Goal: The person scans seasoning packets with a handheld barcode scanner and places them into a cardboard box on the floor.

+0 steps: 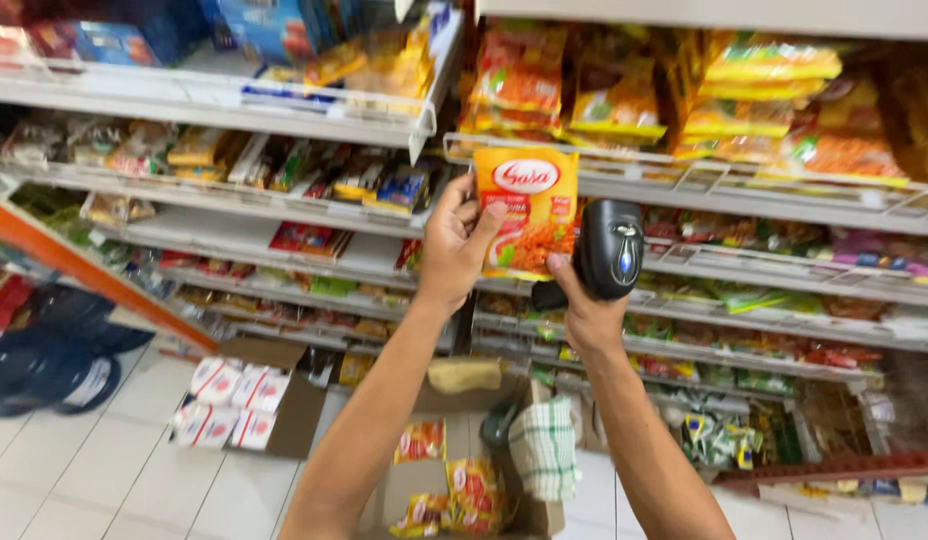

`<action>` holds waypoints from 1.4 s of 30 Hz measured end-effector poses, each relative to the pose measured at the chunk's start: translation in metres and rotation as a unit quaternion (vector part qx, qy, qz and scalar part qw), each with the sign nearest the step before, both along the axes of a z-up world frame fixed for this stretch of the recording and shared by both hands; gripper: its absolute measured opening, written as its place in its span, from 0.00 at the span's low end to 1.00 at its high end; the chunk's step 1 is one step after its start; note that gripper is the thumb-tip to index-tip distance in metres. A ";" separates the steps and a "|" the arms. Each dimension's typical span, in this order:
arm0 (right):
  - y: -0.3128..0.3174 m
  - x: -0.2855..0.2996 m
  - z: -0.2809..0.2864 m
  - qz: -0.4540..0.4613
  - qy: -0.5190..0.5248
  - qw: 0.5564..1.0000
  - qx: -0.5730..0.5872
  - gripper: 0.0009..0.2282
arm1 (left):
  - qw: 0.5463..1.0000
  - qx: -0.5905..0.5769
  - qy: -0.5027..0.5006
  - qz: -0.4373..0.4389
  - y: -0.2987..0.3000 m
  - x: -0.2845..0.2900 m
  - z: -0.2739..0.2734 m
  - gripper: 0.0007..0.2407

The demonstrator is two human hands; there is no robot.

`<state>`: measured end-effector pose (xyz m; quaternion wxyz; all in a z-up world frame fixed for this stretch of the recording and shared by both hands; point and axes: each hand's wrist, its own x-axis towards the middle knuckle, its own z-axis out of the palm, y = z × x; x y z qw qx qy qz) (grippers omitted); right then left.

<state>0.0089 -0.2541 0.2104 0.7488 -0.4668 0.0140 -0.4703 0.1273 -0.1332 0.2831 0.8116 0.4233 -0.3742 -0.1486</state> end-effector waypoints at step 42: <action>-0.036 0.081 0.114 -0.151 0.167 0.949 -0.219 0.06 | 0.772 0.107 -0.439 0.447 -0.048 0.080 0.070 0.05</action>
